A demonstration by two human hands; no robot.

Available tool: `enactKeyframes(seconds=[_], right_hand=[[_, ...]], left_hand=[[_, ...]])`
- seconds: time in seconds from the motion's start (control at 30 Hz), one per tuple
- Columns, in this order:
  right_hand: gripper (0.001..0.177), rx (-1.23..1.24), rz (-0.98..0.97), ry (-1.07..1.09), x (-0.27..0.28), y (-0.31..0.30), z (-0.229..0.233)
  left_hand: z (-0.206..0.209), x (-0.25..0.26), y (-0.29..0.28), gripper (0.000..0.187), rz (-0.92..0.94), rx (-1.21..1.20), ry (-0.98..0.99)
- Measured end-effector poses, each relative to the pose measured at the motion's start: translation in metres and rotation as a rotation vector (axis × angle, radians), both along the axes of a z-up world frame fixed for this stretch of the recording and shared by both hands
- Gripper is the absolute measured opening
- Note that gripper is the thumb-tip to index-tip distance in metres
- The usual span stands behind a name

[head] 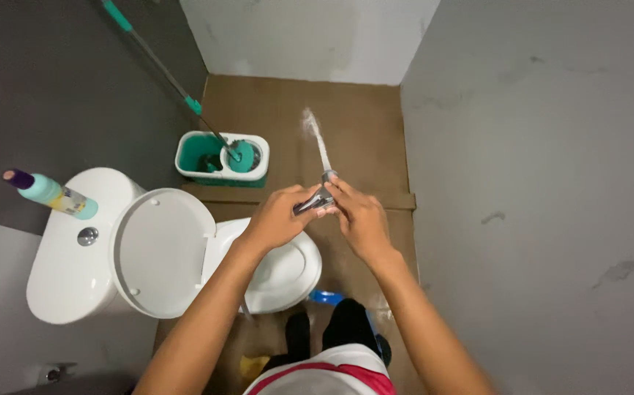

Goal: The recorder is holding a bidet sprayer and letting water run through it, possibly to clean or test it.

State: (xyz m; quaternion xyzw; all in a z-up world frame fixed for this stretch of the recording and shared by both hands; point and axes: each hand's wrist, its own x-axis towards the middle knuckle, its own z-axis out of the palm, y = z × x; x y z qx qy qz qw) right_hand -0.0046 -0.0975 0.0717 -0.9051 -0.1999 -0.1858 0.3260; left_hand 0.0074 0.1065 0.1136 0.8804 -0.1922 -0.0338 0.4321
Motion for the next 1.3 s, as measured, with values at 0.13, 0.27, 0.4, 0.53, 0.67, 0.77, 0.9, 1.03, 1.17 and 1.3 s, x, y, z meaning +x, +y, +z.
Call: enactKeyframes(seconds=[0.13,0.27,0.4,0.53,0.67,0.77,0.9,1.03,1.17,1.3], right_hand=[[0.057,-0.023,0.029,-0.097,0.007,0.007,0.001],[0.052,-0.053,0.020,-0.126,0.025,0.010,0.011],[0.053,-0.068,0.034,-0.199,0.041,0.001,0.035],[0.055,-0.078,-0.017,-0.184,0.044,-0.013,0.057],[0.050,-0.042,-0.065,-0.240,0.035,-0.034,0.074],[0.051,-0.032,-0.115,-0.255,0.026,-0.054,0.066],[0.057,-0.101,-0.161,-0.248,0.015,-0.076,0.046],[0.051,-0.065,-0.186,-0.235,0.008,-0.093,0.045],[0.053,-0.057,-0.235,-0.192,-0.012,-0.104,0.034],[0.054,-0.114,-0.289,-0.073,-0.028,-0.104,0.009]], left_hand=[[-0.004,0.005,0.010,0.048,-0.019,-0.018,-0.072],[-0.001,0.018,0.016,0.047,0.004,-0.063,-0.129],[0.040,0.030,0.006,0.047,0.057,0.095,-0.146],[0.052,0.047,-0.007,0.048,0.008,0.139,-0.193],[0.058,0.052,-0.030,0.044,-0.076,0.030,-0.295],[0.061,0.046,-0.054,0.043,-0.110,-0.010,-0.271],[0.040,0.046,-0.074,0.045,-0.185,-0.034,-0.239],[0.046,0.042,-0.094,0.040,-0.199,-0.015,-0.199],[0.011,0.046,-0.111,0.047,-0.283,-0.137,-0.161],[-0.018,0.039,-0.115,0.045,-0.299,-0.042,-0.072]])
